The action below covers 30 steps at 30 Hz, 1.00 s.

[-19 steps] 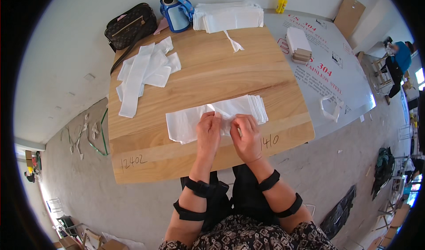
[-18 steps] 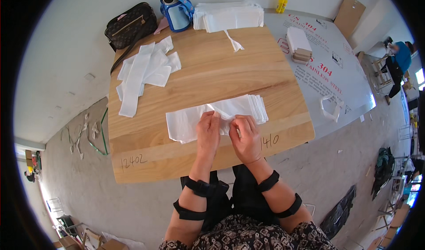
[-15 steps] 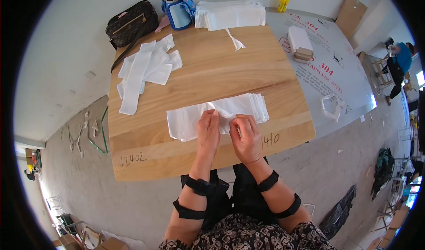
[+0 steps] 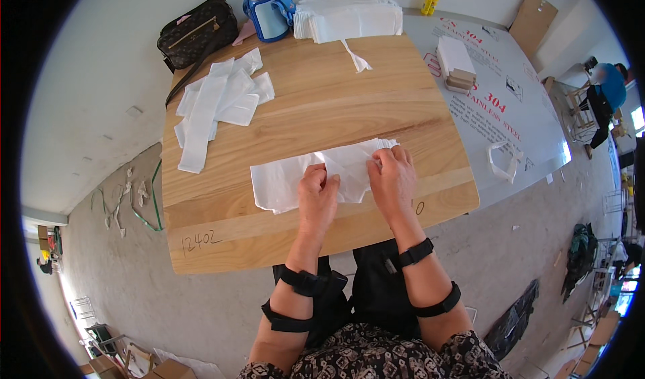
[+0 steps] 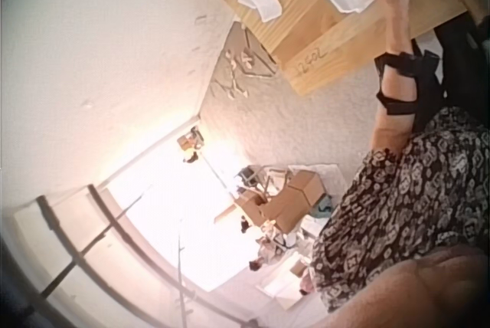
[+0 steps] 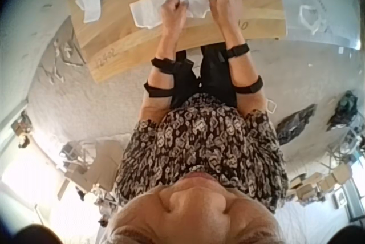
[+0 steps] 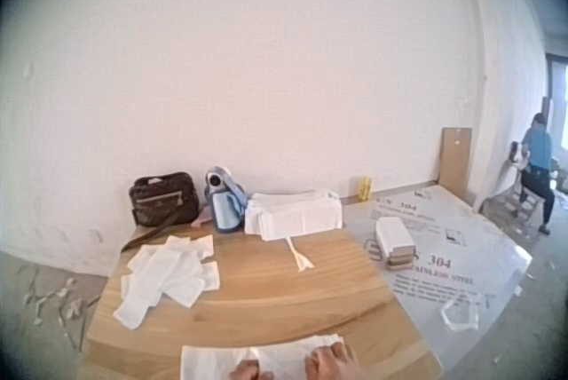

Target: Folding white plastic sheets on a wooden table.

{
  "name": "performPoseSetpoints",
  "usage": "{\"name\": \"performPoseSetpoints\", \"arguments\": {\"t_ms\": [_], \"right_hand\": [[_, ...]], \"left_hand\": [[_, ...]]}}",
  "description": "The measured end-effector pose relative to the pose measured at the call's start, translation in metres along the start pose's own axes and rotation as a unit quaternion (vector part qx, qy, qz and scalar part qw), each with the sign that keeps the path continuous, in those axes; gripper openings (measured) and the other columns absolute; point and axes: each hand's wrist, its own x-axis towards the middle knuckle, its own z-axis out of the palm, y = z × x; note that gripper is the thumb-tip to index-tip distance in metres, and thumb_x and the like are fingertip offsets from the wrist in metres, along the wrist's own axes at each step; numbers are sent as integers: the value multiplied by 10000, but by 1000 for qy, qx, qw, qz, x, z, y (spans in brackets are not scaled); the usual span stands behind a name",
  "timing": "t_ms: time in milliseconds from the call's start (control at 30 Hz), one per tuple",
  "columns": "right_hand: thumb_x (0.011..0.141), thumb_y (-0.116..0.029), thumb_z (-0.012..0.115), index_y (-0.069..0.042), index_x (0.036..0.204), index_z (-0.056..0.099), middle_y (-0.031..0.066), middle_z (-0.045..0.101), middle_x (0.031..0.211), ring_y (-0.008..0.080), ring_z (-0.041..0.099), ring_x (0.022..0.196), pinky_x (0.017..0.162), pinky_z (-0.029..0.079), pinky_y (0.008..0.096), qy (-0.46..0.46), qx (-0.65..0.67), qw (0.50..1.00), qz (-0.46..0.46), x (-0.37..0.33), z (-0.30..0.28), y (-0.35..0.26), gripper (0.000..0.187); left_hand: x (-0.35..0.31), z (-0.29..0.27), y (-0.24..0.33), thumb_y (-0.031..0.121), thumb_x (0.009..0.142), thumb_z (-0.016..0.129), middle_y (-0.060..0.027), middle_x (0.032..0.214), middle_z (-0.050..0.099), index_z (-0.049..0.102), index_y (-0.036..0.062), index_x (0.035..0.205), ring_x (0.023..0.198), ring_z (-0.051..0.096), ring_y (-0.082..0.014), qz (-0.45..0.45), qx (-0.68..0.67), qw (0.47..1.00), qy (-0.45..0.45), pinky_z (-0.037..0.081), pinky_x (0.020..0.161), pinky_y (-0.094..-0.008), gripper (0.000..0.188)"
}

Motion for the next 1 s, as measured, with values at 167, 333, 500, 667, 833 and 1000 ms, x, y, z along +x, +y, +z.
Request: {"name": "performPoseSetpoints", "arguments": {"t_ms": [167,333,500,667,833,1000], "right_hand": [[742,-57,666,-40,748,566,121,551,779,317,524,778,697,423,418,-26,-29,999,1,-1,9,6,102],[723,-48,649,-35,921,583,129,575,843,333,539,819,702,433,428,-7,151,988,-31,-9,-1,-23,209],[736,4,602,2,1109,525,178,588,943,360,553,866,739,454,437,-35,99,993,-59,-11,5,-18,381],[742,32,555,40,1193,461,230,564,1104,400,524,1024,866,439,455,1,106,994,-1,-7,4,-15,461],[757,-112,702,34,1141,525,201,606,1052,376,558,1007,831,460,431,-120,130,984,13,-11,-3,-29,448],[766,-64,675,10,984,600,205,624,952,384,590,909,778,476,429,-123,201,971,40,-18,-4,-23,242]], "left_hand": [[1,0,0,31,787,608,-150,974,594,544,-104,738,712,529,-200,-10,11,1000,-15,423,631,-306,157],[3,-5,-7,109,864,591,-189,1050,601,571,-99,786,864,590,-288,15,40,999,-13,450,746,-328,223],[4,-14,4,270,988,465,-174,1161,580,603,-44,1083,1013,555,-234,-4,7,994,-106,423,886,-313,356],[7,-16,12,328,999,432,-160,1216,558,542,-30,1243,1051,541,-232,-22,-26,984,-176,409,922,-319,447],[11,-10,1,295,969,490,-193,1056,606,604,-59,1058,948,581,-269,21,-13,991,-135,442,857,-345,382],[9,-4,10,174,877,583,-183,1062,610,617,-61,1053,921,608,-255,-16,59,991,-119,472,794,-336,295]]}}
